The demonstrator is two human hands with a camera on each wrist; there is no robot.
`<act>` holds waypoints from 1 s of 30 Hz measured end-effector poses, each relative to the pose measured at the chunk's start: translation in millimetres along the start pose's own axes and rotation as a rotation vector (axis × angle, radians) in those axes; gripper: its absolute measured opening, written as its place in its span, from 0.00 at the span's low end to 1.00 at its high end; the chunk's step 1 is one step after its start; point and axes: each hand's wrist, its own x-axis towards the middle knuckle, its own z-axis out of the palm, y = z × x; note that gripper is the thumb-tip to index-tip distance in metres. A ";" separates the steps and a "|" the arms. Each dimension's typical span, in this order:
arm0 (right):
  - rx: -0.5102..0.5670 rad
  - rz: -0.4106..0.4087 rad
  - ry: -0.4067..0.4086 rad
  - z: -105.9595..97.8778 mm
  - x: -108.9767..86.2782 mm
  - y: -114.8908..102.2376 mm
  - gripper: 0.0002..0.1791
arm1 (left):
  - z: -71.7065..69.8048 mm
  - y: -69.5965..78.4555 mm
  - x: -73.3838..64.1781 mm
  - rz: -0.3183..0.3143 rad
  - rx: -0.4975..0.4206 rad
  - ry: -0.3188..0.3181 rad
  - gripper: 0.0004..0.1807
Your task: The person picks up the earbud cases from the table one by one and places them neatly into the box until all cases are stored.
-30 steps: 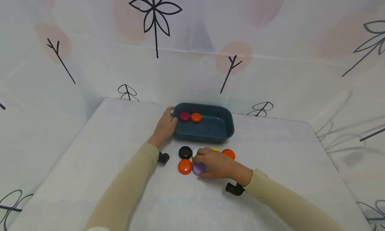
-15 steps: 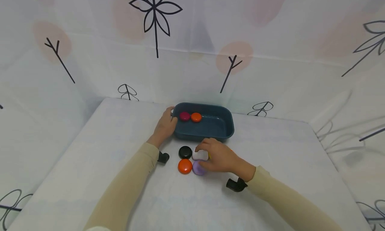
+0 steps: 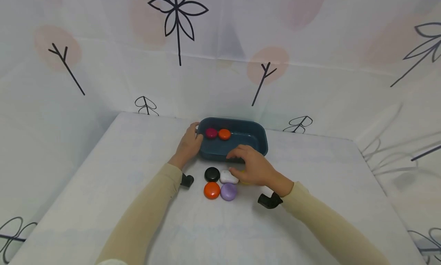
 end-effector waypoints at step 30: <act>0.170 0.296 0.087 19.5 47.9 40.1 0.27 | 0.9 -1.1 2.8 0.011 0.031 0.017 0.29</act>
